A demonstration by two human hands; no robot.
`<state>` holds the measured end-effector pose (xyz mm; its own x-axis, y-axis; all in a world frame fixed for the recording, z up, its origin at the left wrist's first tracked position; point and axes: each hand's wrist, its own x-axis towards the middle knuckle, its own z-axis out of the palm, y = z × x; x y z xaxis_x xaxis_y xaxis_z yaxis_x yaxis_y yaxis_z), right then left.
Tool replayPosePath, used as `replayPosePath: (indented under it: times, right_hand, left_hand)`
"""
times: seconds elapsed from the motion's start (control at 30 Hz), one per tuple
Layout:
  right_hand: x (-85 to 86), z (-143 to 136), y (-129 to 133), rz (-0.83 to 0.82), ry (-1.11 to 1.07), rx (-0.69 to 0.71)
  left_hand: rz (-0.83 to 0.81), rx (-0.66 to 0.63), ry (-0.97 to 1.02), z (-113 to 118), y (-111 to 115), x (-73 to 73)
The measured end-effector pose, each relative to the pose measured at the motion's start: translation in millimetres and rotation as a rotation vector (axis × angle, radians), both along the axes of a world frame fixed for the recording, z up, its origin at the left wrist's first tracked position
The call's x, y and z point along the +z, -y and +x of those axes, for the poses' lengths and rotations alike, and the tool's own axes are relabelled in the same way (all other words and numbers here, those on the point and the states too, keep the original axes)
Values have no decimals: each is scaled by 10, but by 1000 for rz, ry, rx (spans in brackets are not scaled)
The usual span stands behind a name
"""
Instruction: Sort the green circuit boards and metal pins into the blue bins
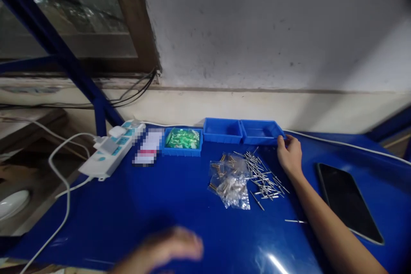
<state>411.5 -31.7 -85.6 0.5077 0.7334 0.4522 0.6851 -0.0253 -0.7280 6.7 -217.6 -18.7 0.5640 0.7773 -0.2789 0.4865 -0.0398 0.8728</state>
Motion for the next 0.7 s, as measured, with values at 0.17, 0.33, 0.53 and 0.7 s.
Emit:
replayPosePath:
  times: [0.17,0.33,0.53,0.7]
  right_hand:
    - [-26,13,-31,4,9,36]
    - [-42,29,-33,10,16,50]
    - [-42,30,-25,8,2,47]
    - [-14,14,-1,-32,-2,29]
  left_hand:
    - [735,402,-230,1,-1358,386]
    - [633,46,-617,120,-2192,448]
    - [512,88,-671,79,-2286,396]
    - [234,-158,-890,183,-2353,565]
